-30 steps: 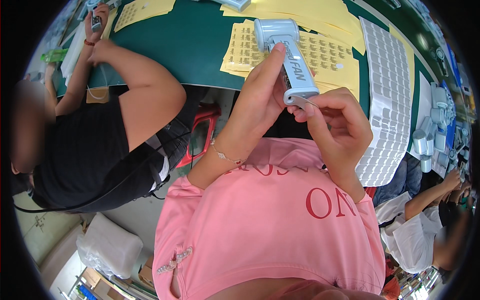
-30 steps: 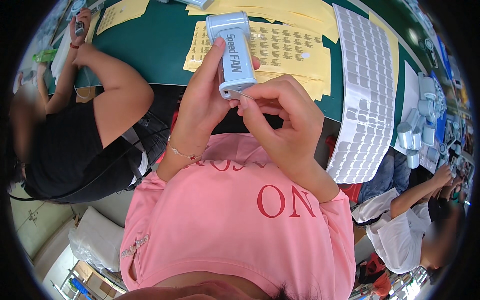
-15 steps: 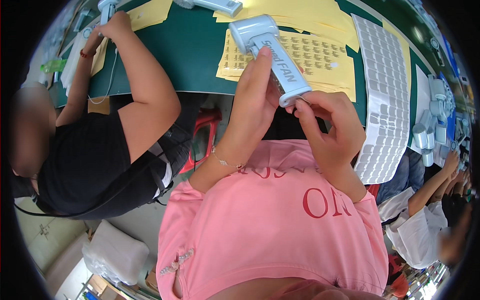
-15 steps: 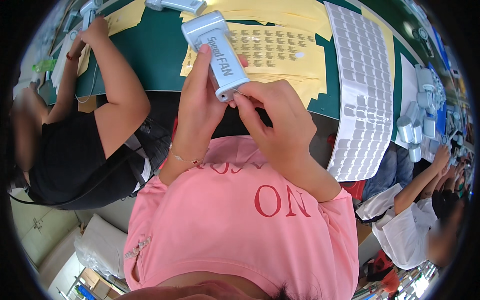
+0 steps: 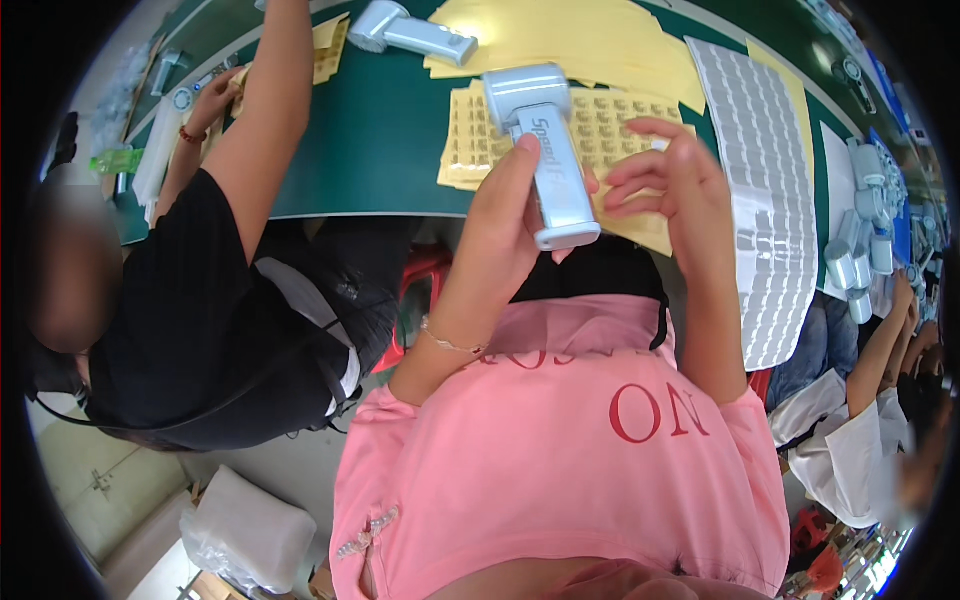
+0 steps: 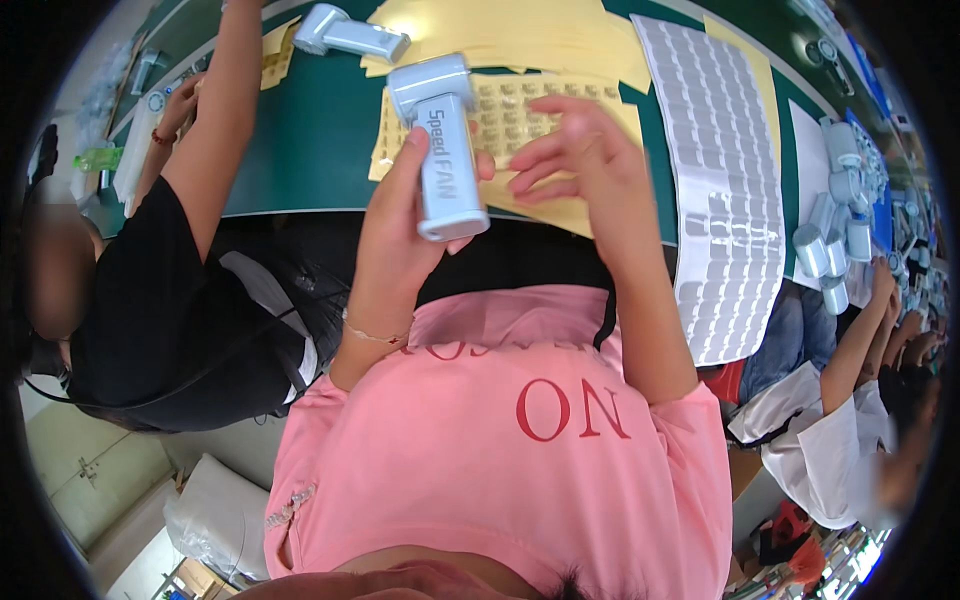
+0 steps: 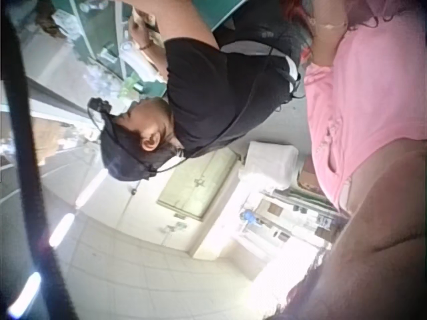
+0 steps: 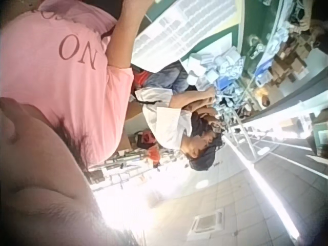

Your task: Apply product specification labels and logo stickers to handheld portable fans at an assembly line.

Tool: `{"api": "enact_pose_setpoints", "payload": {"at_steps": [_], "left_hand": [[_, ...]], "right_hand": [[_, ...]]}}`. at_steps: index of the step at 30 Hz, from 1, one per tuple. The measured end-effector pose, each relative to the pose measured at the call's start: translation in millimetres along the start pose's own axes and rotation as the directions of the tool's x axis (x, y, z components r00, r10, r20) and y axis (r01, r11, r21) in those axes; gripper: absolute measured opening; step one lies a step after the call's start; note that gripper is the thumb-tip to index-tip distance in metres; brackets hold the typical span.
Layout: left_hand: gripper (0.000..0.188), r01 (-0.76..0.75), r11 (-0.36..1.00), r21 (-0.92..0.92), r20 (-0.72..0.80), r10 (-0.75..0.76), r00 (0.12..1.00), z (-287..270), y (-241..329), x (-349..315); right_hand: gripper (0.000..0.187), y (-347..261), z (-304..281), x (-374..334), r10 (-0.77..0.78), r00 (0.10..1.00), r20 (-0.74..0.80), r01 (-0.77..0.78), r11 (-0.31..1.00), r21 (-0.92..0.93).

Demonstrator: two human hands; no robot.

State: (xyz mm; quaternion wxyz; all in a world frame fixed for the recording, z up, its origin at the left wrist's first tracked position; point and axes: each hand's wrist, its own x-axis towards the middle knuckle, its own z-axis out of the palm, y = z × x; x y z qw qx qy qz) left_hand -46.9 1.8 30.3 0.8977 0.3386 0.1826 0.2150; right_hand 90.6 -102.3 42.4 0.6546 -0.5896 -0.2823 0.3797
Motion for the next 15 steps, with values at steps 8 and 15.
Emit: {"api": "enact_pose_setpoints", "payload": {"at_steps": [8,15], "left_hand": [[0.051,-0.249,0.836,0.488,-0.175,0.374,0.911,-28,29,59],[0.035,-0.247,0.493,0.834,0.048,0.381,0.923,-34,20,48]], "right_hand": [[0.048,-4,54,82,-0.355,0.887,0.294,0.439,0.457,-0.773],[0.045,43,38,217,-0.482,0.757,0.441,0.539,0.081,-0.838]]}}
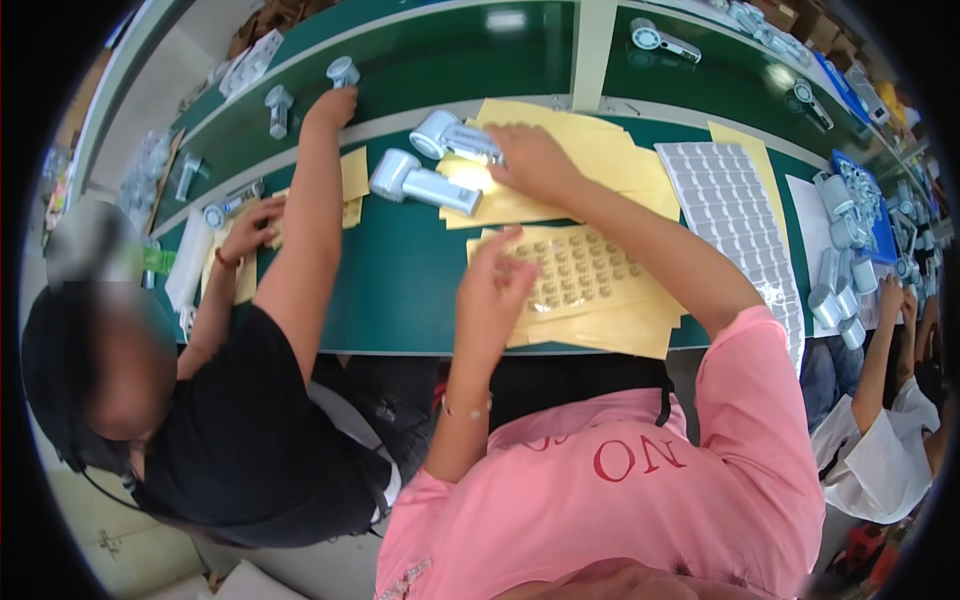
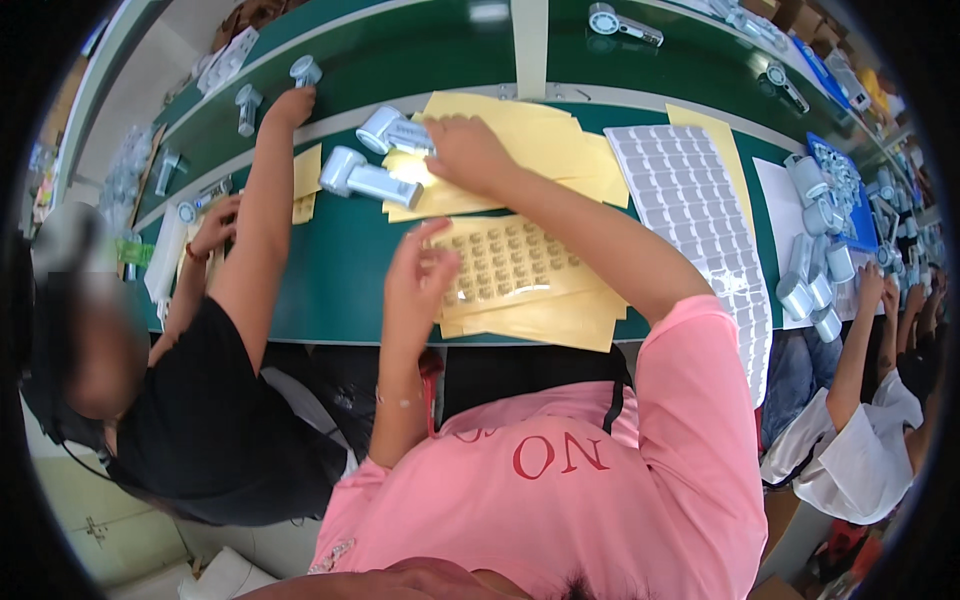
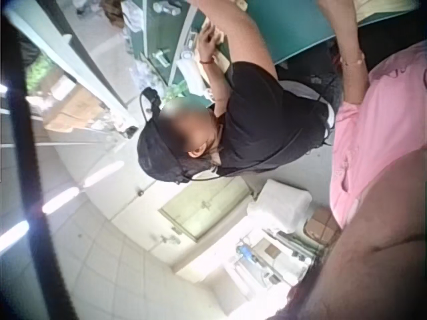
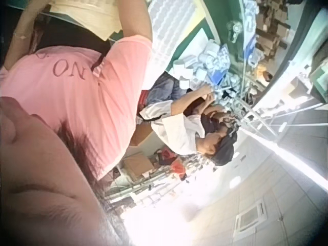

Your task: Apply product specification labels and logo stickers to handheld portable fans at an assembly line.

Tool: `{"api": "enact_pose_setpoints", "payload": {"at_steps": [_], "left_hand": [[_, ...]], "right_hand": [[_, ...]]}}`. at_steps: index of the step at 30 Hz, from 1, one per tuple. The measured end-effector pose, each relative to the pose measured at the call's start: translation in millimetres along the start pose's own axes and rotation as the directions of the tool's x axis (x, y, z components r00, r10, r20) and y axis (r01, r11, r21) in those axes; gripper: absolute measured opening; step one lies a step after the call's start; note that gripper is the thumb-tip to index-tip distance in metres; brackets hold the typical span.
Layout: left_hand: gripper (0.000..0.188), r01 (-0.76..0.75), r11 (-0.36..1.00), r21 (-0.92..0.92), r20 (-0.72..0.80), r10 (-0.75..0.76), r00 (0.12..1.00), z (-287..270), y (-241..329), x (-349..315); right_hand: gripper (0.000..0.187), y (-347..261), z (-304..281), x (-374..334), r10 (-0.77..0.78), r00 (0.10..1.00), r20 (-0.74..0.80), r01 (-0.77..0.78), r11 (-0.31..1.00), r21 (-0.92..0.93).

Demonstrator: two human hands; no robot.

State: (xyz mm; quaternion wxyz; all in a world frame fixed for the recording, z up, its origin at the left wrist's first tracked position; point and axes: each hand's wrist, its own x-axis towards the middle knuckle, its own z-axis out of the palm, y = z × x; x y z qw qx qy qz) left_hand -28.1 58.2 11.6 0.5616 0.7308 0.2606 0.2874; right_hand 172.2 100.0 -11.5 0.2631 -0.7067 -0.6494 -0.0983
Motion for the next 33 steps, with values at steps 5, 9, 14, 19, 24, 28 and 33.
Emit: {"api": "enact_pose_setpoints", "payload": {"at_steps": [5,9,14,19,24,28,33], "left_hand": [[0.032,-0.082,0.987,0.135,0.102,0.068,0.992,-14,-4,-28],[0.032,-0.116,0.993,0.015,0.195,0.111,0.975,-40,-9,-38],[0.032,-0.059,0.996,-0.069,0.37,0.08,0.926,-42,-15,-29],[0.031,-0.04,0.997,-0.071,0.458,0.068,0.887,-34,-12,-21],[0.027,0.012,0.993,-0.12,0.32,0.028,0.947,-36,-10,-24],[0.025,0.211,0.922,-0.326,0.299,-0.111,0.948,-5,-10,-22],[0.048,0.486,0.344,-0.803,0.45,-0.185,0.874,54,7,-9]], "right_hand": [[0.06,30,-32,-18,-0.003,0.958,0.288,-0.036,0.991,0.132],[0.03,107,-176,19,0.357,0.477,0.803,-0.711,0.694,0.114],[0.036,383,-137,46,0.466,0.882,-0.069,-0.399,0.663,-0.634],[0.075,450,-105,42,0.763,0.644,0.051,-0.601,0.547,-0.583],[0.044,323,-142,36,0.662,0.741,0.112,-0.558,0.7,-0.445],[0.044,193,-196,-50,0.73,0.67,0.139,-0.737,0.676,0.007],[0.052,3,-174,-140,0.454,0.891,-0.001,-0.444,0.872,0.204]]}}
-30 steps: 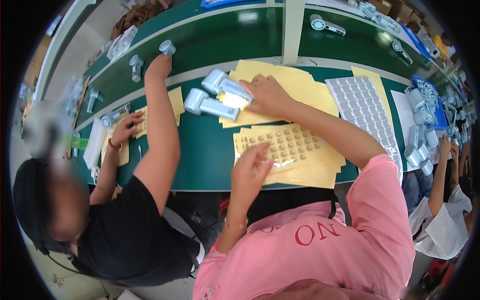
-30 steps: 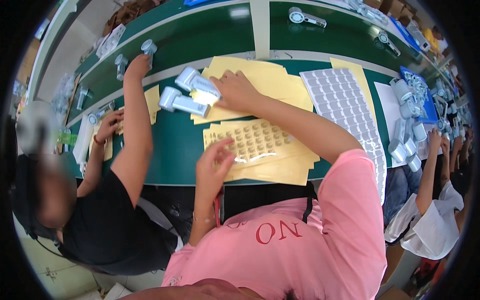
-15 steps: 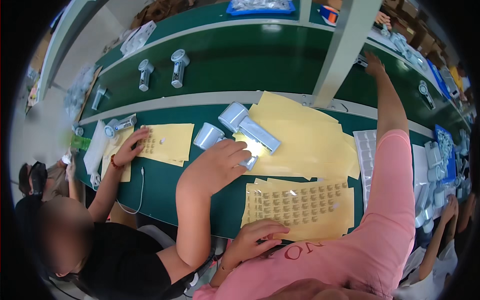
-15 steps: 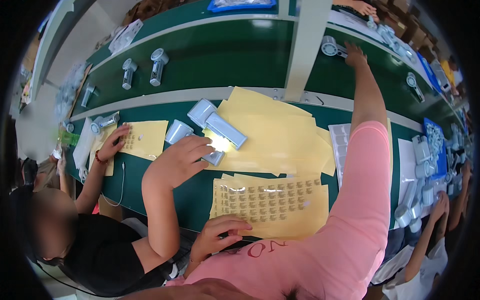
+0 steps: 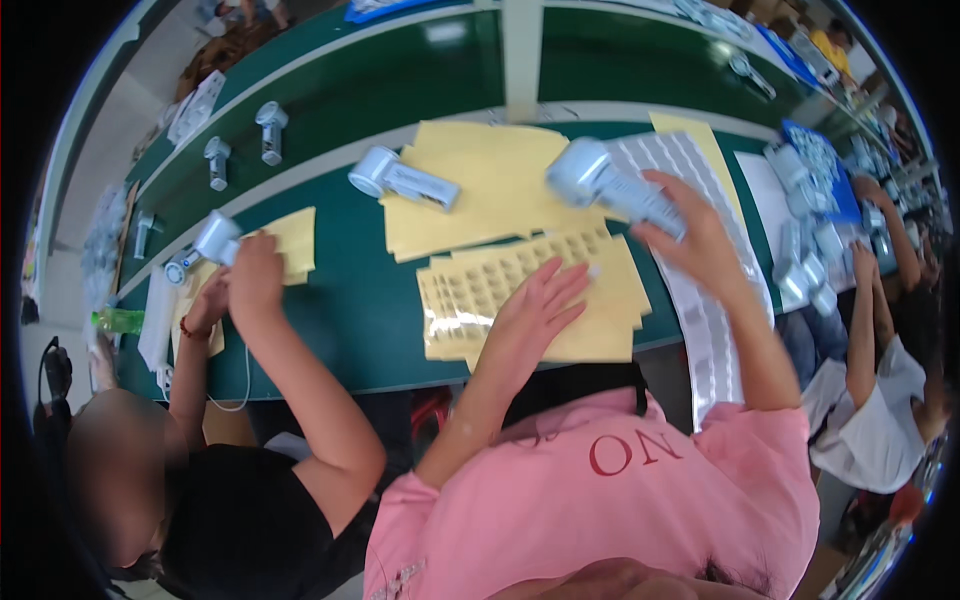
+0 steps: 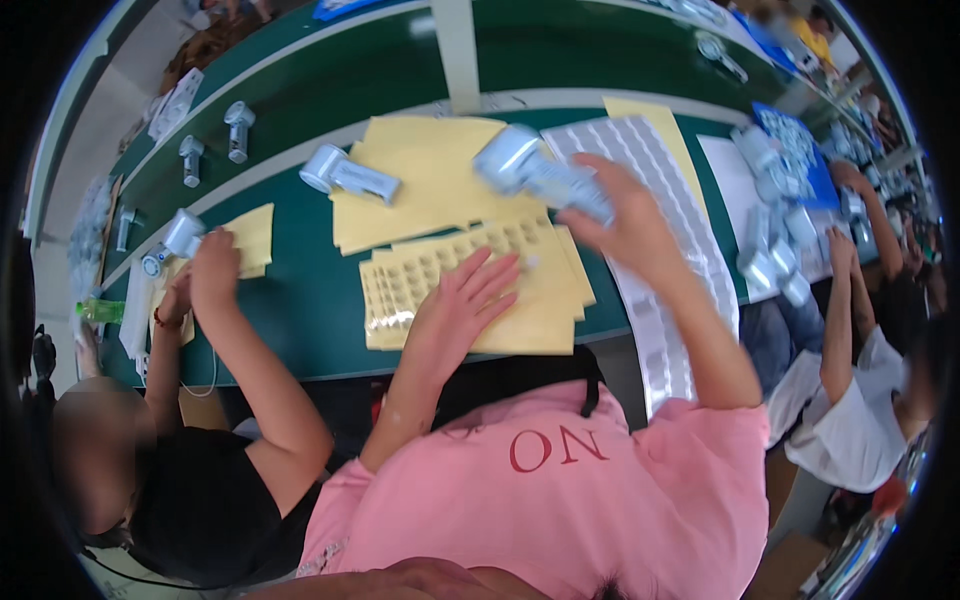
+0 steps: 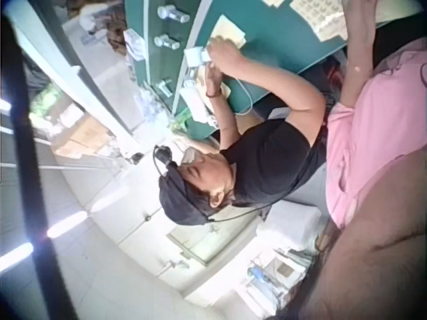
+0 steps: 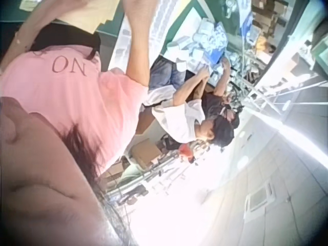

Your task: Apply product specification labels and logo stickers to handheld portable fans at an assembly line.

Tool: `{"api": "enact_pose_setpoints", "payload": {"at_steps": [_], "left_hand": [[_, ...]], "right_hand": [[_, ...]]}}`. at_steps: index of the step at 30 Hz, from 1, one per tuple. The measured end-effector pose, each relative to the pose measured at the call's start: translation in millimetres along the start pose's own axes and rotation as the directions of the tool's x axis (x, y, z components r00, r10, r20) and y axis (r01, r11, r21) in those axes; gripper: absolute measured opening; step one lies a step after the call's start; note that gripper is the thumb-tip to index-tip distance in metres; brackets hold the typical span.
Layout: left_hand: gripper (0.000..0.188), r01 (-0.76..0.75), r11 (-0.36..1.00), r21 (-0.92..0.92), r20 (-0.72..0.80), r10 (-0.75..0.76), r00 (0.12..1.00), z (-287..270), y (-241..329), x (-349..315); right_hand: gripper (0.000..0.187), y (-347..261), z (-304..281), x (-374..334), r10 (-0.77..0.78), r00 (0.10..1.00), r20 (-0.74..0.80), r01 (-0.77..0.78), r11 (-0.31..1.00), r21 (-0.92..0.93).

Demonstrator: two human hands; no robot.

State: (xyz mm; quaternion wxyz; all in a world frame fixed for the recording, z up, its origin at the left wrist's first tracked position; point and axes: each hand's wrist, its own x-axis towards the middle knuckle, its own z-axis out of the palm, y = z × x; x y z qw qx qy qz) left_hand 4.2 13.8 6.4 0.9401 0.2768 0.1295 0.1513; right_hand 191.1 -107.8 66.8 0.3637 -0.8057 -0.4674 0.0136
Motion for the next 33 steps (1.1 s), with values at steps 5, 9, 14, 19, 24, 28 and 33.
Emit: {"api": "enact_pose_setpoints", "payload": {"at_steps": [5,9,14,19,24,28,33], "left_hand": [[0.035,-0.07,0.995,-0.075,-0.085,0.063,0.994,12,-20,23],[0.05,-0.147,0.987,-0.064,-0.184,0.133,0.974,-1,1,12],[0.053,-0.178,0.982,-0.066,-0.227,0.159,0.961,2,7,-3],[0.048,-0.165,0.985,-0.055,-0.253,0.146,0.956,5,2,-11],[0.04,-0.193,0.971,0.138,-0.288,0.226,0.931,7,13,-32],[0.041,-0.12,0.989,0.086,-0.198,0.135,0.971,1,10,-18],[0.041,-0.063,0.997,-0.032,-0.121,0.059,0.991,0,13,-22]], "right_hand": [[0.067,-61,43,-90,0.071,0.993,0.094,-0.106,0.892,0.439],[0.016,15,-19,-99,0.147,0.987,0.07,-0.152,0.986,0.07],[0.019,87,-45,-97,0.07,0.996,0.062,-0.057,0.98,-0.192],[0.017,89,-47,-95,0.142,0.987,0.075,-0.127,0.975,-0.182],[0.02,72,-39,-83,-0.087,0.974,0.21,0.115,0.986,-0.124],[0.024,79,-47,-97,-0.028,0.966,0.257,0.053,0.995,-0.09],[0.027,73,-54,-97,-0.11,0.935,0.338,0.164,0.977,-0.138]]}}
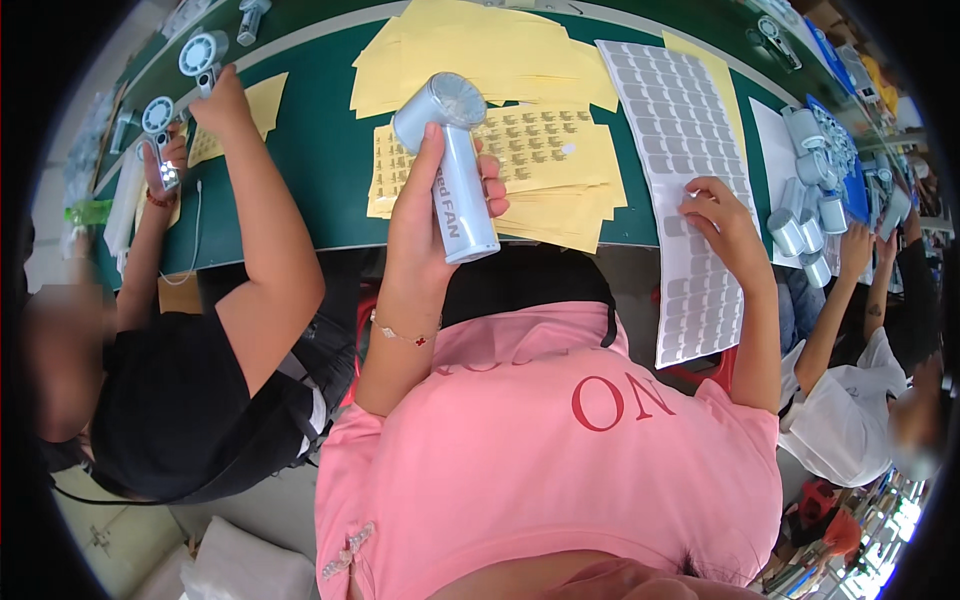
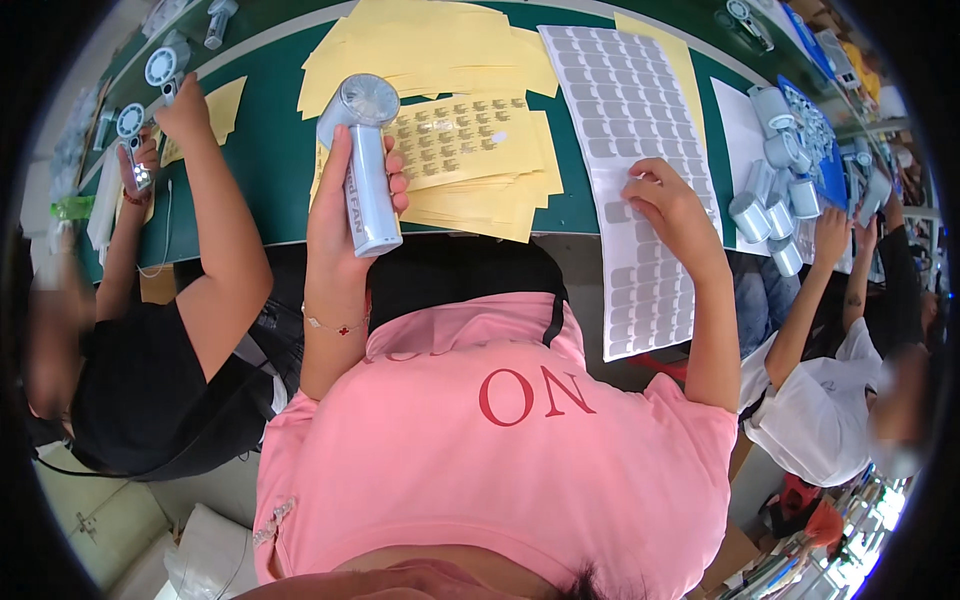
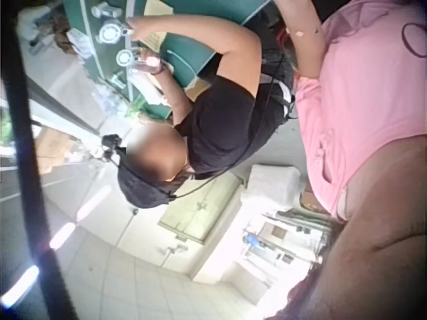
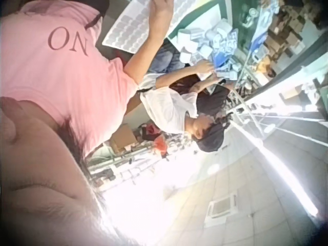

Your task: Apply product specification labels and logo stickers to handheld portable fans at an assembly line.

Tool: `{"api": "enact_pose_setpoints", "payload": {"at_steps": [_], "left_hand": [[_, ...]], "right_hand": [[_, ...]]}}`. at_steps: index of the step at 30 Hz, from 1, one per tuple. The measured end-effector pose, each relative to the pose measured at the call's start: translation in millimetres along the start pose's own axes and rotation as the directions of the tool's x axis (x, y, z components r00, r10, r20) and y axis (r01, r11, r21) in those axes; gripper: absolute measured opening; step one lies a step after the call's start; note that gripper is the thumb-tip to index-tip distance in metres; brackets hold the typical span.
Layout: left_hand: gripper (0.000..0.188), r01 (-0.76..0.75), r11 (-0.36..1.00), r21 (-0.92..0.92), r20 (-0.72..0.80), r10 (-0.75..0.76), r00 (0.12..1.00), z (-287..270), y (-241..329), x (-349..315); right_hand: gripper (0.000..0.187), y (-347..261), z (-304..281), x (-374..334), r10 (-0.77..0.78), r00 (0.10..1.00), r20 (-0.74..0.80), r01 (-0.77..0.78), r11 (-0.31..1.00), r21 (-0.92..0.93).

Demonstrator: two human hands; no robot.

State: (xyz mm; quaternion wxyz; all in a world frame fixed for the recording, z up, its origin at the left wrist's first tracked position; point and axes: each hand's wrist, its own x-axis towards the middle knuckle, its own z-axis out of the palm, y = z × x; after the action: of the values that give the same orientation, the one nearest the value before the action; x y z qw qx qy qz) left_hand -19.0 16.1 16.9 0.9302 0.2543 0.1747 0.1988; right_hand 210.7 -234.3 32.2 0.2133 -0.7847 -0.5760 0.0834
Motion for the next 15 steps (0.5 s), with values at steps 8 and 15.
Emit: {"api": "enact_pose_setpoints", "payload": {"at_steps": [8,15], "left_hand": [[0.048,0.033,0.963,-0.267,0.016,-0.03,0.999,-2,-9,8],[0.052,-0.035,0.979,-0.202,-0.068,0.021,0.997,9,1,0]], "right_hand": [[0.019,-25,7,0,0.006,0.997,0.072,-0.008,1.0,0.026],[0.018,-27,10,-2,0.045,0.997,0.064,-0.048,0.998,0.051]]}}
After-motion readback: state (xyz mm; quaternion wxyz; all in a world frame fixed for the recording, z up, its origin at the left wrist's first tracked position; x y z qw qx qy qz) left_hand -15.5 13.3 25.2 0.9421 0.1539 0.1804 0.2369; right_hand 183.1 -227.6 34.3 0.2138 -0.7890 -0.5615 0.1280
